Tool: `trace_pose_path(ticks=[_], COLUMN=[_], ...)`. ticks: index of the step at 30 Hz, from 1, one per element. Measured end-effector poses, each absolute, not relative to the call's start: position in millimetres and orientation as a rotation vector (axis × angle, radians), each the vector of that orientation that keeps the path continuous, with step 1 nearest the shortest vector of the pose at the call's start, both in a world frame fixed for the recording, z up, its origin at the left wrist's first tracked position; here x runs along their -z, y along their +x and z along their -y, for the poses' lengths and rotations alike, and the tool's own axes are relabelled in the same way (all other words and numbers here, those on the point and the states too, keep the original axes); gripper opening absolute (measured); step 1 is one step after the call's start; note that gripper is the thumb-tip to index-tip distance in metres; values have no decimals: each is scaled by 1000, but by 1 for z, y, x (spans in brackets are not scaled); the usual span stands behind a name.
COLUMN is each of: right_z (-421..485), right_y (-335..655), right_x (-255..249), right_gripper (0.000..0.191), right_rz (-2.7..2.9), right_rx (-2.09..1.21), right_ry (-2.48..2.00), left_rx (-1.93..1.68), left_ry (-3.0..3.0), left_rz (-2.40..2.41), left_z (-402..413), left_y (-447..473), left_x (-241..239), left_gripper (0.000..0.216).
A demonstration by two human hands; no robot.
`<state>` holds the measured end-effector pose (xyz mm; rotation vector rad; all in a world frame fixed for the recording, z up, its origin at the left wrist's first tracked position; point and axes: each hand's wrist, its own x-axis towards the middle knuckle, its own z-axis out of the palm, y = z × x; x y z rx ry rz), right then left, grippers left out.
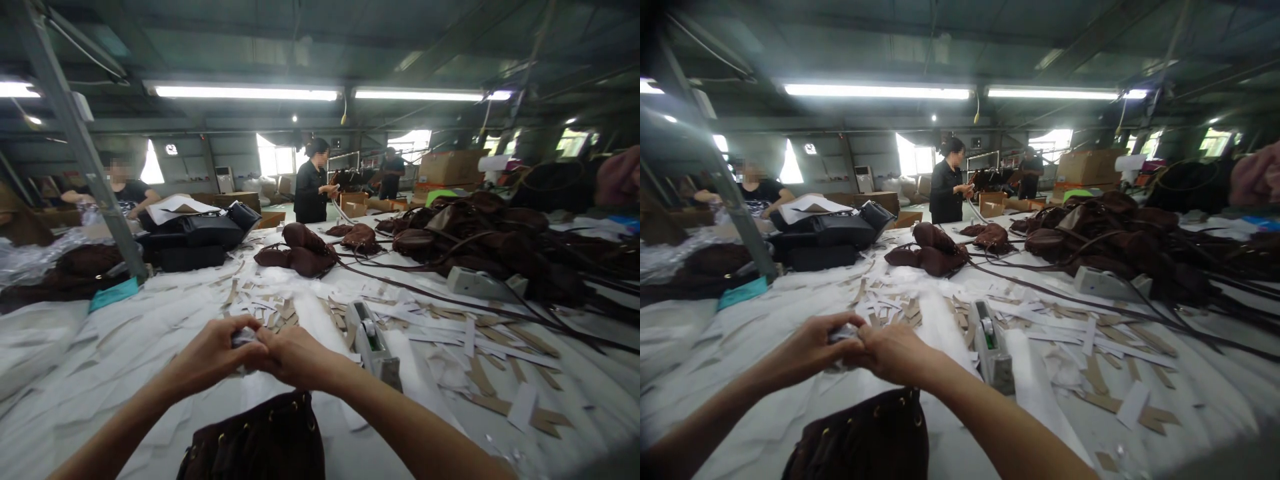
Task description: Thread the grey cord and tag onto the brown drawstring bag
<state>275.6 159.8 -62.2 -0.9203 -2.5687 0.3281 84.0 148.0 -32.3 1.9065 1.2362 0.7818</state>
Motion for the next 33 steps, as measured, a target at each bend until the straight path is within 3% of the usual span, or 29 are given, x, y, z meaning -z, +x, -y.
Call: trace_pose_path(ticks=[7, 11, 18, 28, 33], right_z=[-173, -177, -169, -193, -188], right_y=[265, 267, 287, 282, 290], right_x=[79, 98, 105, 105, 111], right_gripper=[42, 37, 22, 36, 27], right_rz=[2147, 2033, 2498, 2447, 2468], right_rx=[-883, -1036, -854, -852, -772], right_ry=[-803, -705, -898, -871, -1021], left_rx=[-1348, -1421, -714, -1269, -1110], left_ry=[1071, 807, 1042, 581, 952], left_rz=[-1097, -918, -965, -877, -984], left_z=[-148, -156, -157, -165, -159], left_y=[102, 103, 83, 107, 107], left_x=[53, 77, 102, 130, 149], left_gripper=[51, 47, 52, 21, 45])
